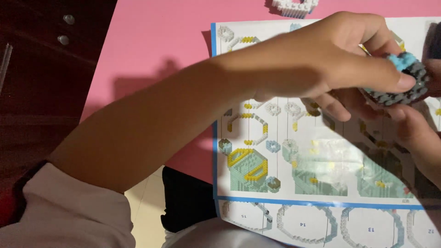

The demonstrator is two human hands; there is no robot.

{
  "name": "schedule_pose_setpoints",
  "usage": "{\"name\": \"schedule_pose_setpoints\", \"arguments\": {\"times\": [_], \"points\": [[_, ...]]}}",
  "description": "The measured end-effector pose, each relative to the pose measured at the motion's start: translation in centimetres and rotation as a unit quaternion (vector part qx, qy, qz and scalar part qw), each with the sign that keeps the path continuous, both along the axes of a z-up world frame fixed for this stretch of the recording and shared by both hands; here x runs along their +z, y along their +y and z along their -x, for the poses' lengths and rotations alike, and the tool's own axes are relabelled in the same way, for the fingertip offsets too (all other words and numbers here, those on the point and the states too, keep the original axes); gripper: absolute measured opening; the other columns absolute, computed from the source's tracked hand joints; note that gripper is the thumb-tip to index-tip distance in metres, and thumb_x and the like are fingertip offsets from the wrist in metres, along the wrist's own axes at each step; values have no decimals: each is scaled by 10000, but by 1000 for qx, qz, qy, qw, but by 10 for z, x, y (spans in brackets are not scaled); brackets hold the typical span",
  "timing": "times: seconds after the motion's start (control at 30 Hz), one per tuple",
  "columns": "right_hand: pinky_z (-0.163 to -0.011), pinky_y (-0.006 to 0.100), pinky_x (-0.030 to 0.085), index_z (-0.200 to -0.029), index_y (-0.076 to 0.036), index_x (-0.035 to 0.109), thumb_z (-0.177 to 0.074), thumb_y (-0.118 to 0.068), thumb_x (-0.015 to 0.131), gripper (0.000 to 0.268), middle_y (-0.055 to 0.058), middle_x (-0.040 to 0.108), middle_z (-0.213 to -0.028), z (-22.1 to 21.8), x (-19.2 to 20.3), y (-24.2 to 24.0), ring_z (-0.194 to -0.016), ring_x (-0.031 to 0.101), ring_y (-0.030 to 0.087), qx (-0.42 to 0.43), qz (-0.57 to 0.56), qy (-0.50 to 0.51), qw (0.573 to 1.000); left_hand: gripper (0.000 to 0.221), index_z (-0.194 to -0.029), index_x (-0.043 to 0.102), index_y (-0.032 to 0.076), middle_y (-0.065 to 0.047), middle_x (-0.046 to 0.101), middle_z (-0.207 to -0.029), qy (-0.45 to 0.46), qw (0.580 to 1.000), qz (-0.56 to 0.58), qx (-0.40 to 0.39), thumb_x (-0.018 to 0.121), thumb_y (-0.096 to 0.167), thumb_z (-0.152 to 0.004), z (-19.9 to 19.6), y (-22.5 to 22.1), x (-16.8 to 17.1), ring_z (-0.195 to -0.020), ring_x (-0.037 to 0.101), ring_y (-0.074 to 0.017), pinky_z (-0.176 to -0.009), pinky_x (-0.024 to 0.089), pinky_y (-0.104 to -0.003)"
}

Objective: Assembling a 3D model using small interlocking plastic blocks while following printed instructions.

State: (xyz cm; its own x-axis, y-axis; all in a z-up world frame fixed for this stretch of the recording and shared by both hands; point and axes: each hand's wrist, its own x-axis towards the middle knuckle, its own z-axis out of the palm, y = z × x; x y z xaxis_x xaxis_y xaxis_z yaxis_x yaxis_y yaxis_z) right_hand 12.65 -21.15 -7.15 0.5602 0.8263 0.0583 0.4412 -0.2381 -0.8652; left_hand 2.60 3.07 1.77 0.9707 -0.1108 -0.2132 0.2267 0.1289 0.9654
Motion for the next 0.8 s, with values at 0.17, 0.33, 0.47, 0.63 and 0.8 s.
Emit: {"name": "schedule_pose_setpoints", "arguments": {"times": [0.17,0.33,0.47,0.63,0.8], "points": [[-1263,531,307,-1691,52,134,-954,25,500,823,354,325,-1630,-12,5,-3,-1531,367,459,34,12,-24,999,454,-1305,693,174,-79,818,-1264,61,997,9,-43,671,275,-863,-4,23,-5,-912,884,-131,-750,743,-219],[-964,350,502,-1701,15,344,-886,51,659,875,196,631,-1214,1,48,9,-1091,649,266,45,74,-49,995,408,-1137,760,94,-63,826,-1102,114,991,62,-10,674,269,-779,-7,32,2,-975,858,-165,-865,700,-249],[-854,320,529,-1674,-16,317,-914,114,641,836,200,629,-1200,-2,61,16,-980,672,244,28,32,3,999,646,-1226,523,63,-177,565,-1391,107,981,158,22,681,403,-699,-13,29,-10,-969,866,-322,-823,713,-347],[-894,329,571,-1616,57,350,-941,97,633,733,225,622,-1149,-5,62,18,-1047,659,250,66,-37,19,997,1132,-1653,41,74,-182,-13,-1776,87,970,223,-46,612,478,-763,-14,30,-21,-1152,786,-408,-918,669,-384],[-842,330,636,-1600,40,369,-924,75,650,733,203,629,-1129,-5,65,19,-934,674,245,64,-30,47,996,469,-1275,527,-27,-249,669,-1358,156,955,251,9,585,226,-884,-14,26,-13,-1214,765,-463,-813,690,-395]]}}
